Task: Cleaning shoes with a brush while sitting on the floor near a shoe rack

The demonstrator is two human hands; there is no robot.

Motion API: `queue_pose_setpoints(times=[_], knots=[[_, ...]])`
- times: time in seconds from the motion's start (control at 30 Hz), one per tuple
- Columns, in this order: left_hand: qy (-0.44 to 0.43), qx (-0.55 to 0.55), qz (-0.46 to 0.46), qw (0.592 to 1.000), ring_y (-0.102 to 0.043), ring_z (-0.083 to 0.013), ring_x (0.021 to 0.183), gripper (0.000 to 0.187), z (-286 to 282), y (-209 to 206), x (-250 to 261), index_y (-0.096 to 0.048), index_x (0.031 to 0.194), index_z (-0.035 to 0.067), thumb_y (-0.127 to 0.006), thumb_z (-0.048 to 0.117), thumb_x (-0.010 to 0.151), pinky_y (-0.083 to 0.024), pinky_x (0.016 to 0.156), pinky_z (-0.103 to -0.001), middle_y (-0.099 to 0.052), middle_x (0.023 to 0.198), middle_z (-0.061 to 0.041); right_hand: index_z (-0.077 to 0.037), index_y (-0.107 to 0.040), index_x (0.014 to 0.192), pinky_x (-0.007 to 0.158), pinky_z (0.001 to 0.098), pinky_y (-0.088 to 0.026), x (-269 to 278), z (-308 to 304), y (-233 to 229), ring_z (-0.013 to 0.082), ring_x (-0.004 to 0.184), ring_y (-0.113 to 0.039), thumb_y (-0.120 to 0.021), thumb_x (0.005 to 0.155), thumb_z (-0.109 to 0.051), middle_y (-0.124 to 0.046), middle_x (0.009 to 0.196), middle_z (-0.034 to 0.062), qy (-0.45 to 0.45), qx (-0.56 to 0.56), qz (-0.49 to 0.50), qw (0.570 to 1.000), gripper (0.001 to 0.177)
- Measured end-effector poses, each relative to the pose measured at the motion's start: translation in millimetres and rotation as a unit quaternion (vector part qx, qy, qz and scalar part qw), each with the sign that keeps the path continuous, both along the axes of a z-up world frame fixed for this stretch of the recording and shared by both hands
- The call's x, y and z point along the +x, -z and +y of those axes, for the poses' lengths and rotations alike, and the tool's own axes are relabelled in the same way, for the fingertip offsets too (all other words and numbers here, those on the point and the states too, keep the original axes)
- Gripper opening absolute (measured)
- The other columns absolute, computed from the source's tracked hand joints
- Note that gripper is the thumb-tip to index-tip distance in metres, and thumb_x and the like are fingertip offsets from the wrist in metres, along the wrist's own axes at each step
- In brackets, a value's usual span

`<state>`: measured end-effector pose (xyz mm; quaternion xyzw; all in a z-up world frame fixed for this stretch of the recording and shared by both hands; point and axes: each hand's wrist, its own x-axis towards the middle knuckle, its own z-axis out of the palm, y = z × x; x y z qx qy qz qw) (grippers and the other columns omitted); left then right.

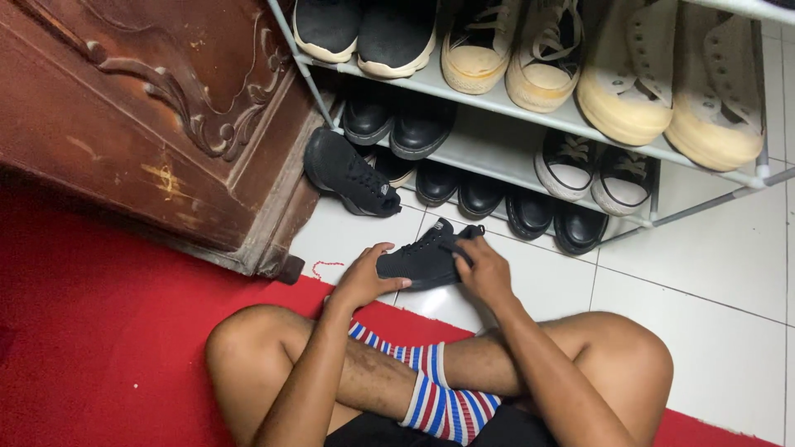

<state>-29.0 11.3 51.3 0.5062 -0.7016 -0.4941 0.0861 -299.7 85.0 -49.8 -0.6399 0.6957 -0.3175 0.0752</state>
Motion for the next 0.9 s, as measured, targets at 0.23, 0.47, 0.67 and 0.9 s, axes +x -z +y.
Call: queue_pose_setpoints(times=[0.23, 0.47, 0.67, 0.9], knots=[[0.0, 0.016, -0.025, 1.0, -0.05, -0.0402, 0.137, 0.085, 4.5, -20.8, 0.2, -0.052, 0.143, 0.011, -0.091, 0.034, 0.071, -0.04, 0.113, -0.048, -0.056, 0.137, -0.023, -0.025, -0.073, 0.115, 0.092, 0.0498, -0.055, -54.5, -6.3, 17.9, 0.0367, 0.103, -0.07, -0.071, 0.091, -0.033, -0.074, 0.106, 0.0092, 0.176, 0.151, -0.068, 0.97, 0.026], [0.005, 0.014, -0.021, 1.0, -0.049, -0.0413, 0.137, 0.087, 2.1, -18.3, -0.2, -0.05, 0.144, 0.011, -0.091, 0.034, 0.071, -0.04, 0.113, -0.048, -0.055, 0.138, -0.024, -0.027, -0.074, 0.112, 0.085, 0.0449, -0.058, 4.2, 2.4, -5.8, 0.0301, 0.099, -0.072, -0.077, 0.084, -0.027, -0.073, 0.101, 0.003, -0.002, 0.025, -0.041, 0.999, 0.028], [-0.014, 0.019, -0.014, 1.0, -0.05, -0.0397, 0.137, 0.085, 1.4, -19.3, -2.8, -0.049, 0.146, 0.011, -0.089, 0.034, 0.074, -0.041, 0.113, -0.047, -0.056, 0.137, -0.024, -0.027, -0.074, 0.113, 0.084, 0.0457, -0.058, -11.0, -4.5, 3.0, 0.0312, 0.097, -0.072, -0.073, 0.086, -0.03, -0.073, 0.102, 0.0022, 0.02, 0.056, -0.023, 0.998, 0.027], [-0.053, -0.013, -0.002, 0.998, -0.052, -0.0403, 0.134, 0.085, 3.1, -0.6, -4.0, -0.047, 0.146, 0.012, -0.088, 0.039, 0.076, -0.042, 0.111, -0.048, -0.058, 0.134, -0.023, -0.025, -0.073, 0.109, 0.081, 0.0494, -0.057, -46.1, -8.5, 12.2, 0.0385, 0.092, -0.071, -0.071, 0.088, -0.032, -0.07, 0.094, 0.0098, 0.126, 0.129, -0.05, 0.982, 0.022]])
